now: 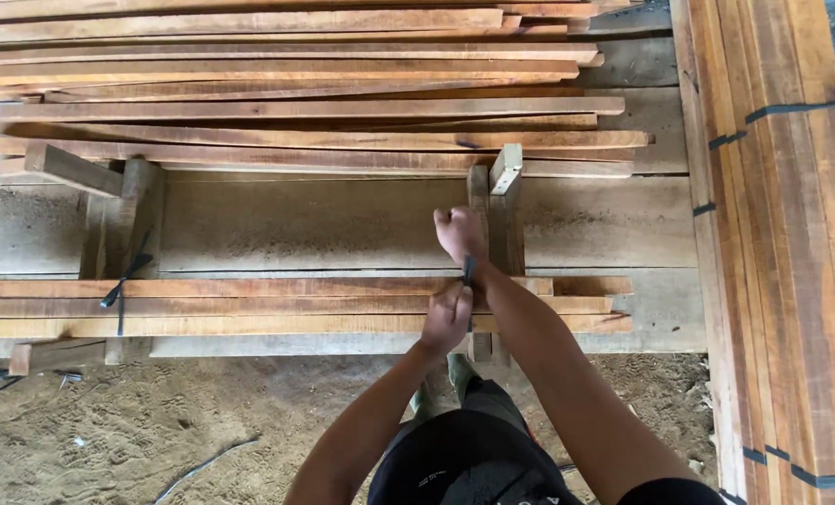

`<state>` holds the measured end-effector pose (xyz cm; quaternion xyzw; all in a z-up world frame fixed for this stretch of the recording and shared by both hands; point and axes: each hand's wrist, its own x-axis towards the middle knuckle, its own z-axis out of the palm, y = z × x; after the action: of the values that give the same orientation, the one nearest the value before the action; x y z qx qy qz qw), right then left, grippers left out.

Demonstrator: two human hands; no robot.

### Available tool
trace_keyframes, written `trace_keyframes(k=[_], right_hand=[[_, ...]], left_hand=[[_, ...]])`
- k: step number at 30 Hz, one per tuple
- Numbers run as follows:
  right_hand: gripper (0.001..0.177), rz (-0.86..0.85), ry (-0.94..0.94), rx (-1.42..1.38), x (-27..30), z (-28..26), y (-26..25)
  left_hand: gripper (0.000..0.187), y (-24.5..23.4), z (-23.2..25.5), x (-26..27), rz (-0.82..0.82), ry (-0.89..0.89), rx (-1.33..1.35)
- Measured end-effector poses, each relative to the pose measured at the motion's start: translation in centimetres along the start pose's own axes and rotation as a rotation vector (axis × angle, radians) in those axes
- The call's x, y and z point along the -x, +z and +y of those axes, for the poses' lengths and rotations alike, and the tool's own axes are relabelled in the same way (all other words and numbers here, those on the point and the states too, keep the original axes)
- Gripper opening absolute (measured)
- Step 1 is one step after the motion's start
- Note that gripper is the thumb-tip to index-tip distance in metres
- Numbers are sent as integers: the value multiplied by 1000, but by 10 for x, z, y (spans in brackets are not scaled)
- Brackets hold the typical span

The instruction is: Bundling thin wooden planks together using plastic ties on a workbench.

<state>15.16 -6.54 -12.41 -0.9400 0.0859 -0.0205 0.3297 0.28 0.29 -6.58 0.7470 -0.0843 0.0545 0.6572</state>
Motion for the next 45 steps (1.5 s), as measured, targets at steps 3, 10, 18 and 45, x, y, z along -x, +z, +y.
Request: trace_keyframes(k=[3, 10, 18, 45], right_hand=[[44, 42, 4, -134, 2, -5, -20], [51, -85, -3, 50, -9, 6, 8], [48, -282, 47, -50, -13, 13, 20], [49, -96, -3, -68, 0, -15, -13]], left_hand=[[41, -3, 11, -3, -69, 53, -44], [45, -7, 17, -8, -11, -35, 67], [48, -4, 8, -8, 39, -123, 160], [42, -3, 12, -16, -77, 44, -91]])
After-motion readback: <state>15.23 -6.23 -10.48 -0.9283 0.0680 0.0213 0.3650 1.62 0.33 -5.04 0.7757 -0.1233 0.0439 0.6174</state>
